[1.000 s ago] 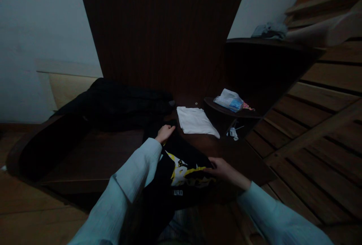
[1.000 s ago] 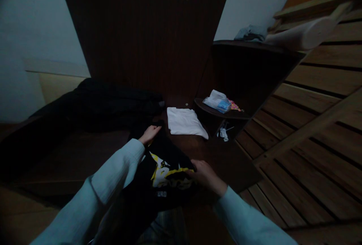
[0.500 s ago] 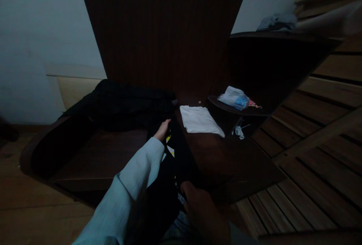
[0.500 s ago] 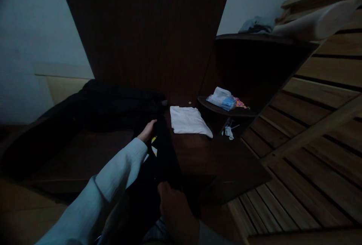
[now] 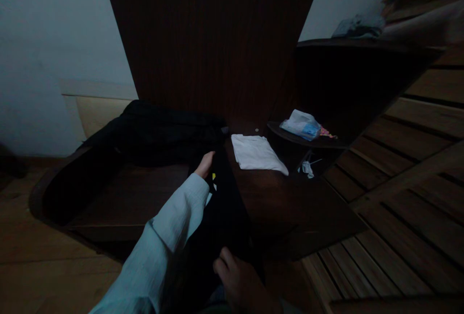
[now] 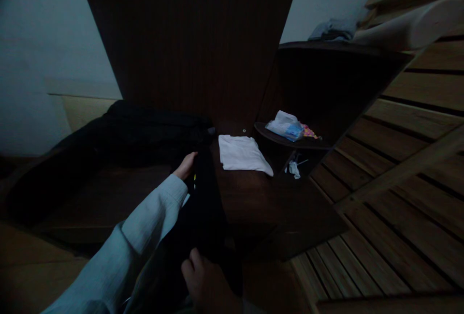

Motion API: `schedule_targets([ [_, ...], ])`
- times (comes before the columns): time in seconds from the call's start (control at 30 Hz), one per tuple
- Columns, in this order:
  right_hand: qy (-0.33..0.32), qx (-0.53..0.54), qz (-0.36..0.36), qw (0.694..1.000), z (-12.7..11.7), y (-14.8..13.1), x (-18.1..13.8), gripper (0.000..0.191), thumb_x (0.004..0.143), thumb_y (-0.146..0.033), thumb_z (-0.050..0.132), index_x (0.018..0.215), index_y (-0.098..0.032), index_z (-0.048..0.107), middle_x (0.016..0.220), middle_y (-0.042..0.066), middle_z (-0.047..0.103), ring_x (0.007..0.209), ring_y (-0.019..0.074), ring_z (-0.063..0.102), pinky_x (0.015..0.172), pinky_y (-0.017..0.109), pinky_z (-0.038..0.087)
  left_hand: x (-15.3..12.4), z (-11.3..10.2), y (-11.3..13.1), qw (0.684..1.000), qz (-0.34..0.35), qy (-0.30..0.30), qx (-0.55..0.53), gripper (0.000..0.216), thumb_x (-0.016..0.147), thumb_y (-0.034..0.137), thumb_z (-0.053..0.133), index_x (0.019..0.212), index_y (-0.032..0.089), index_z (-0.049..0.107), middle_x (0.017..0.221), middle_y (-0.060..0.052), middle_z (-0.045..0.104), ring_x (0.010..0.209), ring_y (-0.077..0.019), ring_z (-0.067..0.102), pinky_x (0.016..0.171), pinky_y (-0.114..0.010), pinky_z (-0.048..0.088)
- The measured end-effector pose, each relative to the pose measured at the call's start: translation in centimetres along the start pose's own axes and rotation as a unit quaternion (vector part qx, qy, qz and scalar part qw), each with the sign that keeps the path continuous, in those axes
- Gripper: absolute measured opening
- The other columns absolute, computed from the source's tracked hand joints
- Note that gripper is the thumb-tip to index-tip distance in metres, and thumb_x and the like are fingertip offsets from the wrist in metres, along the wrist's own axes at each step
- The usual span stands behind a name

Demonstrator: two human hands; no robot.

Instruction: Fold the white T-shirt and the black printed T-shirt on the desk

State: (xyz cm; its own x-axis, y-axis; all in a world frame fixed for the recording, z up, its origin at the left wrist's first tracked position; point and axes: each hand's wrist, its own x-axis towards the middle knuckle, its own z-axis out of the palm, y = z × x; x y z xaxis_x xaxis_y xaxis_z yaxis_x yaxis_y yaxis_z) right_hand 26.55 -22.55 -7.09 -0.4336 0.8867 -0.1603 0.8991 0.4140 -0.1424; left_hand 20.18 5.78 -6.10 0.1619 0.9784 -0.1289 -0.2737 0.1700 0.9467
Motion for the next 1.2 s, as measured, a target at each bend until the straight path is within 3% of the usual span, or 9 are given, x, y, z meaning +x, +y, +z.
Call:
schedule_targets([
  [0.17, -0.041, 0.002, 0.017, 0.999, 1.1, -0.3, 0.8, 0.034, 0.070, -0.003, 0.044, 0.101, -0.017, 0.049, 0.114, 0.014, 0.053, 0.072, 0.0190, 0.064, 0.051, 0.023, 0.043, 0.3, -0.5, 0.2, 0.997, 0.067, 0.022, 0.040, 0.011, 0.071, 0.023, 0.055, 0.078, 0.014, 0.058, 0.066, 0.001, 0.061, 0.062, -0.0111, 0.057, 0.064, -0.023, 0.046],
  [0.37, -0.123, 0.041, 0.034, 0.991, 1.0, -0.6, 0.9, 0.043, 0.065, -0.001, 0.045, 0.105, -0.016, 0.050, 0.107, 0.010, 0.058, 0.080, 0.0230, 0.063, 0.059, 0.028, 0.047, 1.0, -0.9, 0.5, 0.984, 0.126, 0.067, 0.110, 0.015, 0.073, 0.016, 0.055, 0.088, 0.014, 0.058, 0.074, -0.001, 0.063, 0.074, -0.0133, 0.060, 0.074, -0.027, 0.047],
  [0.47, -0.120, 0.050, 0.036, 0.991, 1.0, -0.4, 1.0, 0.041, 0.067, -0.001, 0.043, 0.103, -0.016, 0.051, 0.108, 0.010, 0.057, 0.081, 0.0226, 0.063, 0.060, 0.027, 0.046, 0.8, -1.2, 0.6, 0.973, 0.149, 0.070, 0.161, 0.024, 0.069, 0.008, 0.058, 0.092, 0.015, 0.059, 0.077, -0.002, 0.063, 0.081, -0.0157, 0.060, 0.081, -0.029, 0.045],
  [0.53, -0.105, 0.062, 0.031, 0.992, 1.2, -0.2, 1.1, 0.038, 0.067, 0.000, 0.042, 0.101, -0.016, 0.052, 0.105, 0.009, 0.058, 0.080, 0.0211, 0.063, 0.059, 0.026, 0.045, 0.4, -1.3, 0.7, 0.951, 0.173, 0.054, 0.252, 0.035, 0.067, 0.005, 0.059, 0.101, 0.015, 0.057, 0.081, -0.004, 0.064, 0.086, -0.0183, 0.060, 0.084, -0.031, 0.044],
  [0.63, -0.089, 0.077, 0.013, 0.993, 1.6, -0.1, 1.1, 0.036, 0.067, -0.001, 0.043, 0.098, -0.016, 0.053, 0.103, 0.009, 0.058, 0.078, 0.0193, 0.062, 0.056, 0.024, 0.043, -0.1, -1.4, 0.7, 0.889, 0.205, 0.023, 0.410, 0.047, 0.068, 0.006, 0.057, 0.114, 0.014, 0.048, 0.091, -0.009, 0.064, 0.090, -0.0220, 0.060, 0.084, -0.034, 0.044],
  [0.7, -0.091, 0.078, 0.002, 0.993, 1.8, 0.0, 1.1, 0.036, 0.066, -0.002, 0.045, 0.098, -0.016, 0.052, 0.104, 0.010, 0.057, 0.078, 0.0193, 0.062, 0.055, 0.024, 0.042, -0.3, -1.4, 0.7, 0.863, 0.212, 0.018, 0.458, 0.048, 0.070, 0.005, 0.053, 0.116, 0.012, 0.044, 0.094, -0.012, 0.063, 0.089, -0.0230, 0.061, 0.082, -0.034, 0.044],
  [0.9, -0.099, 0.075, -0.004, 0.992, 1.8, 0.0, 1.3, 0.038, 0.066, -0.001, 0.044, 0.099, -0.015, 0.052, 0.103, 0.009, 0.057, 0.077, 0.0197, 0.061, 0.053, 0.024, 0.038, -0.3, -1.3, 0.5, 0.839, 0.281, 0.042, 0.464, 0.036, 0.068, -0.001, 0.047, 0.099, 0.016, 0.046, 0.095, -0.009, 0.059, 0.091, -0.0189, 0.058, 0.082, -0.030, 0.043],
  [1.07, -0.092, 0.103, -0.022, 0.990, 2.1, 0.1, 1.0, 0.029, 0.071, -0.007, 0.046, 0.097, -0.016, 0.054, 0.100, 0.008, 0.058, 0.073, 0.0170, 0.059, 0.052, 0.024, 0.035, 0.0, -1.4, 0.2, 0.833, 0.309, 0.068, 0.454, 0.024, 0.069, 0.001, 0.048, 0.082, 0.020, 0.042, 0.083, -0.003, 0.054, 0.080, -0.0160, 0.055, 0.076, -0.029, 0.043],
  [1.2, -0.053, 0.210, -0.088, 0.972, -0.5, 1.5, 0.9, 0.018, 0.075, -0.022, 0.055, 0.093, -0.018, 0.057, 0.083, 0.001, 0.061, 0.068, 0.0107, 0.055, 0.054, 0.019, 0.034, -0.2, -1.4, 0.2, 0.826, 0.319, 0.088, 0.456, 0.019, 0.070, 0.004, 0.048, 0.075, 0.020, 0.040, 0.080, -0.002, 0.049, 0.077, -0.0150, 0.052, 0.074, -0.028, 0.042],
])
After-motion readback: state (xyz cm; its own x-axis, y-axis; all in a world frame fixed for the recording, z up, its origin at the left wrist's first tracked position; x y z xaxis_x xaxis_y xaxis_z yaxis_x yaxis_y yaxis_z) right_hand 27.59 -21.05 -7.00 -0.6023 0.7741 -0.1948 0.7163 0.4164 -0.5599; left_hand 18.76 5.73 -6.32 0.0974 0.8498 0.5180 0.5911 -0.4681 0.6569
